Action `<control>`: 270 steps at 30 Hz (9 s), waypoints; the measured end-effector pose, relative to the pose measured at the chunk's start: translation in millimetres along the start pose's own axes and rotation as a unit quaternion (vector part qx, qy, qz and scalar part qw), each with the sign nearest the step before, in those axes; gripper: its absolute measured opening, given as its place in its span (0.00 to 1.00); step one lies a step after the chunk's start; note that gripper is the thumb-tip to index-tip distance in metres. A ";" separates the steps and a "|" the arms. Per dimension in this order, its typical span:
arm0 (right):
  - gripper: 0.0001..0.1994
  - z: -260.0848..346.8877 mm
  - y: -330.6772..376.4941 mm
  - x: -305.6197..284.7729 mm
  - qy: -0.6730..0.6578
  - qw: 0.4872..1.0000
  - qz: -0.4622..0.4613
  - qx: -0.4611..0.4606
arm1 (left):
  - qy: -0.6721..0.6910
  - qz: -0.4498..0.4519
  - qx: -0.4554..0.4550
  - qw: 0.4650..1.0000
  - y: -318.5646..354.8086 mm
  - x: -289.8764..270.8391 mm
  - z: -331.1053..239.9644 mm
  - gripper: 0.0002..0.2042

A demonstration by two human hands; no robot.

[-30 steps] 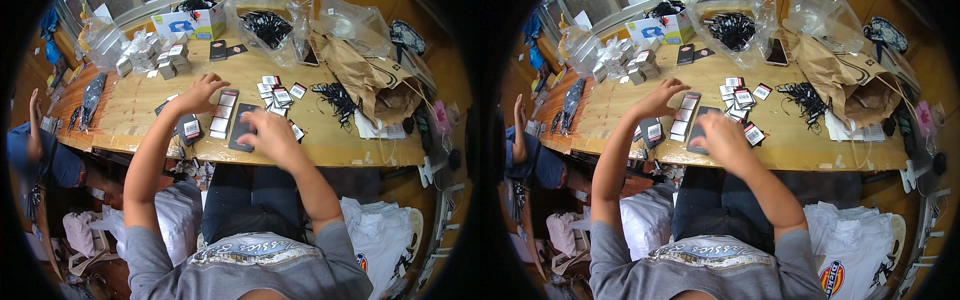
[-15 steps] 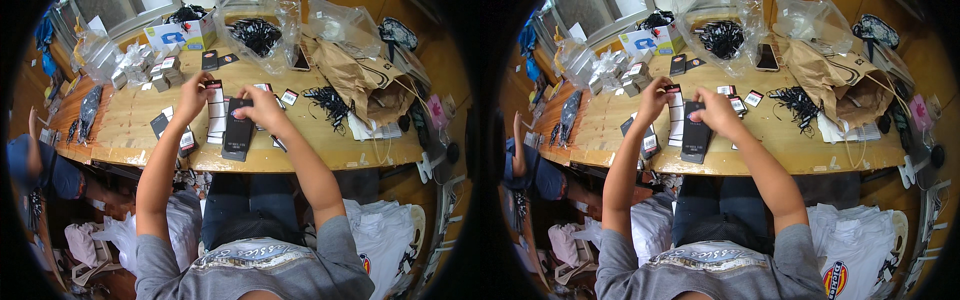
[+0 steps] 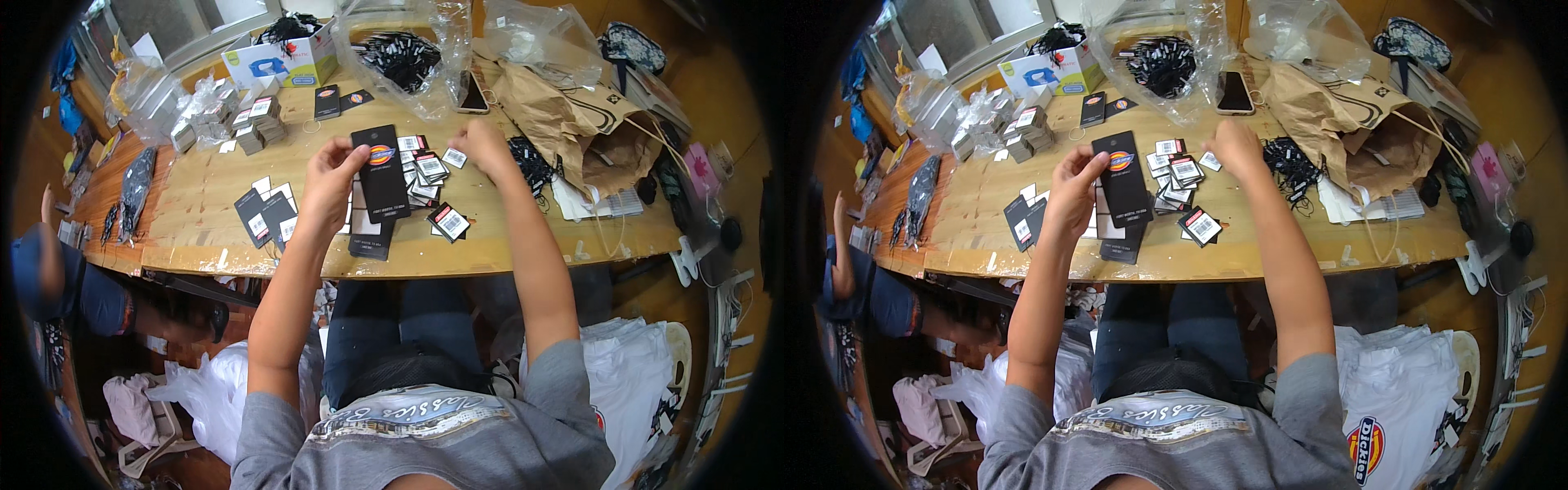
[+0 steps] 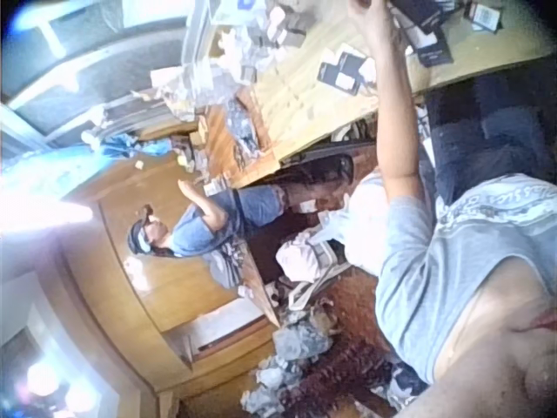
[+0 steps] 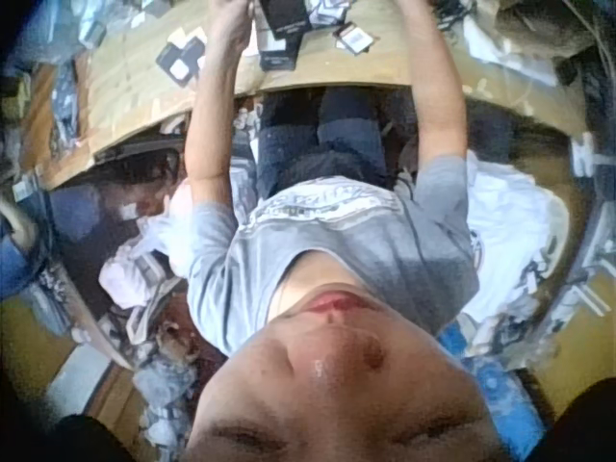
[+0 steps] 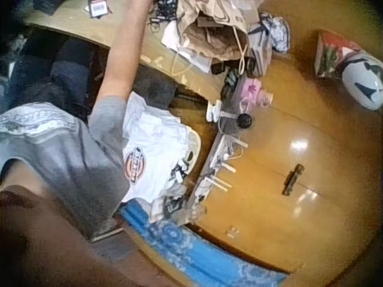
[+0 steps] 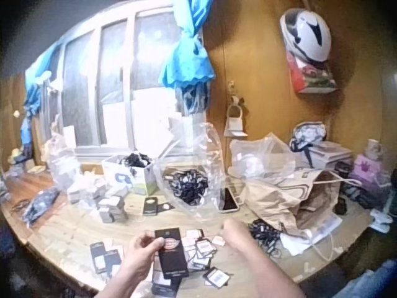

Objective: The person sits at a wooden table and repeatedly picks up small black tags and black plastic fasteners. They thread the fasteners through the holes in the tags and place the assembled items into a neat stack on the table.

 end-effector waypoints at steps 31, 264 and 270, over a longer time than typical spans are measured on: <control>0.05 -52.1 -17.6 -19.6 0.113 0.990 -0.060 -0.053 | 0.006 0.023 -0.032 0.999 21.3 49.8 1.8 0.11; 0.02 97.8 197.4 22.7 -0.324 0.892 0.028 -0.314 | -0.186 0.087 0.112 0.972 116.0 48.5 -31.4 0.02; 0.05 65.3 193.9 27.0 -0.489 0.833 0.141 -0.217 | -0.189 0.013 0.130 0.973 119.2 21.8 -46.4 0.05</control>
Point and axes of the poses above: each hand's wrist, its own y-axis away from the middle knuckle, its own x-axis out of the palm, z = x × y, the point moved 4 cm from there along -y, towards the middle knuckle, and after that the axes turned 12 degrees about z, right-handed, at the moved point
